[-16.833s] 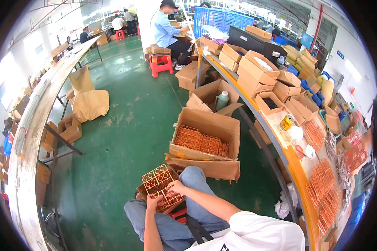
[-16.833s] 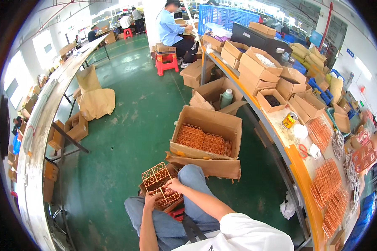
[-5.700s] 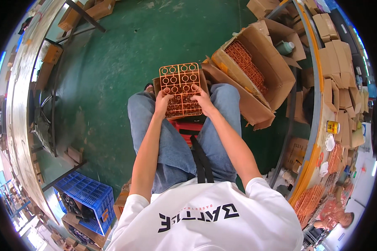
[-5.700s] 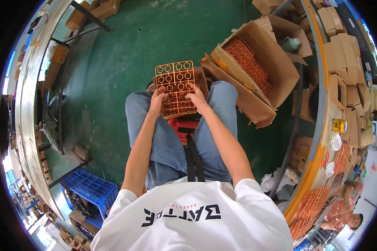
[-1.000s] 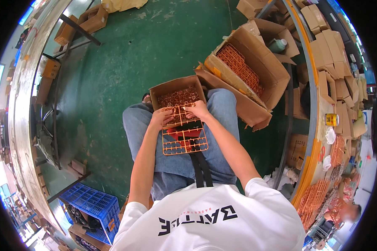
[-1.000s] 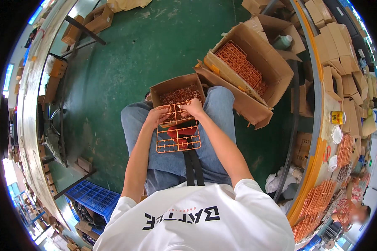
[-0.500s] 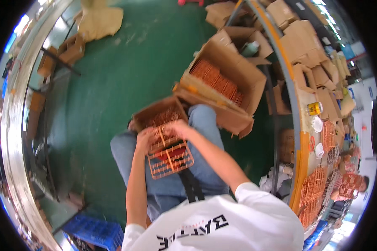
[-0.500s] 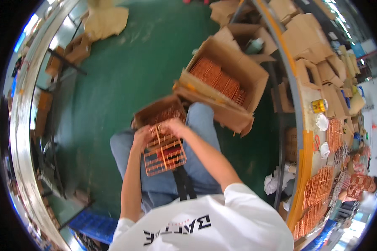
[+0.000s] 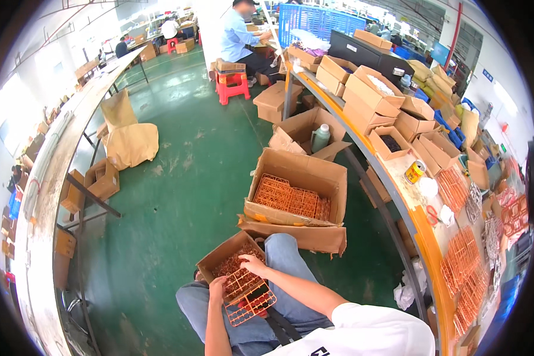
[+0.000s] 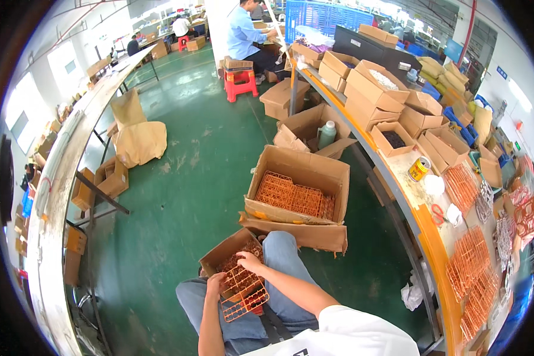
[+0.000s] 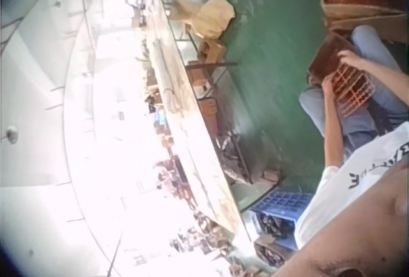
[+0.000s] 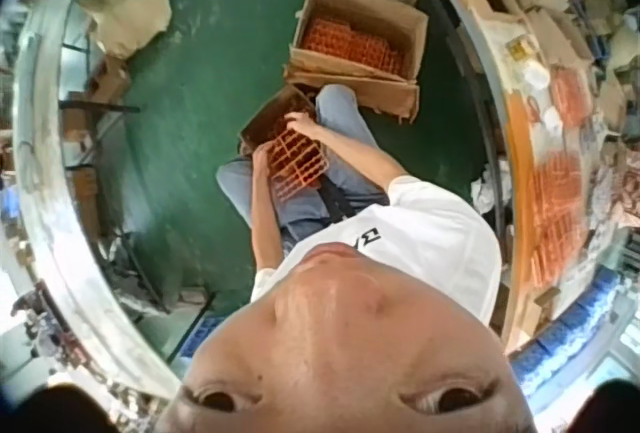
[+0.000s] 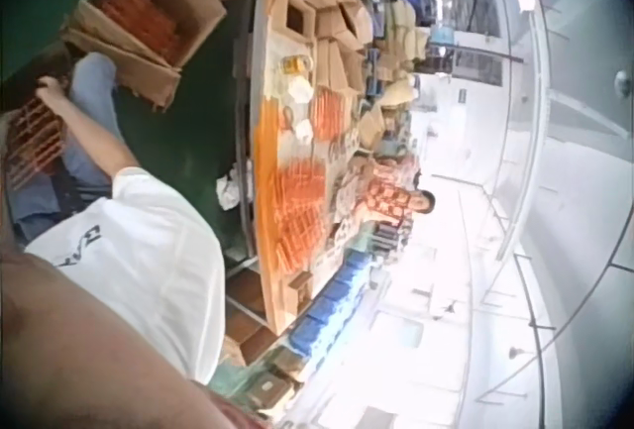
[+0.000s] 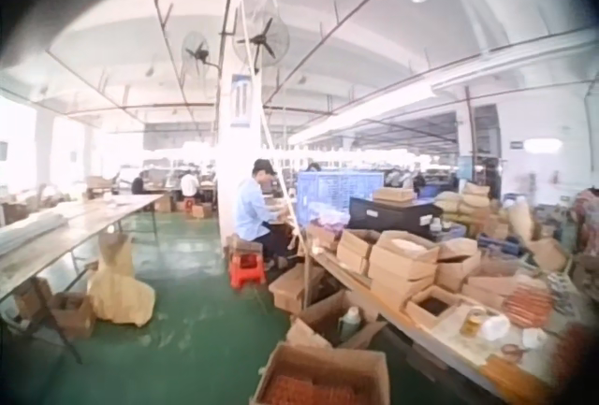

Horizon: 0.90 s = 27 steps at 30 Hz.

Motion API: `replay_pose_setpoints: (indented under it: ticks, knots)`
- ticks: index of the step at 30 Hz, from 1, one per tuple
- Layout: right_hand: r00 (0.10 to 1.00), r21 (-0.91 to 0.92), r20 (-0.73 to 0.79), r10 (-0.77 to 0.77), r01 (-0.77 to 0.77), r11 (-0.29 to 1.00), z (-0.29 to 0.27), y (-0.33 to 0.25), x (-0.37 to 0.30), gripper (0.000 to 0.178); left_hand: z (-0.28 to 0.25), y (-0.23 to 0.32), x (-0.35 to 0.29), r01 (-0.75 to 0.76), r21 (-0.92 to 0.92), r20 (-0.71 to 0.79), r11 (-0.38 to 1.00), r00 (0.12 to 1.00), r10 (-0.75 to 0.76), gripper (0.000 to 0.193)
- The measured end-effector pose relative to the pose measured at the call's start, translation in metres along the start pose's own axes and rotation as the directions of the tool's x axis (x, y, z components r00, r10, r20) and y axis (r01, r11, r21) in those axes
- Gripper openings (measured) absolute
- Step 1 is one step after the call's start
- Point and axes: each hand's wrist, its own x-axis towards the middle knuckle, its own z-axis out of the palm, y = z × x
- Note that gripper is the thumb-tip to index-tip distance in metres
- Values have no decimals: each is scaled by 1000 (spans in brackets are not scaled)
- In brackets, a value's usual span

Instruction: The person picks up a plastic frame from a box and snaps off small plastic rings by hand. They drop the rings into a smaller box and place the empty frame into a separate box.

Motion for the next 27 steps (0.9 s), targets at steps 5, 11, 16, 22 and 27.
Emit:
replay_pose_setpoints:
  ticks: [5, 11, 16, 22, 27]
  knots:
    - [937, -439, -158, -310, 214, 873, -14, -22, -18, 59, 4, 9, -3, 75, -198, 195, 977, 980, -35, 21]
    - [725, -580, 323, -608, 660, 478, -19, -83, -145, 58, -14, 21, -6, -122, -224, 185, 967, 969, 165, 22]
    - [780, -645, 460, -424, 622, 445, -22, -77, -198, 86, 6, 59, -16, -227, -215, 126, 950, 958, 257, 23]
    - [832, -788, 261, -489, 477, 390, -96, -135, -241, 88, 152, 176, -91, -309, -171, 323, 936, 880, 349, 29]
    - [804, -854, 86, -588, 363, 372, -155, -143, -303, 75, 270, 187, -127, -466, -100, 511, 879, 734, 447, 27]
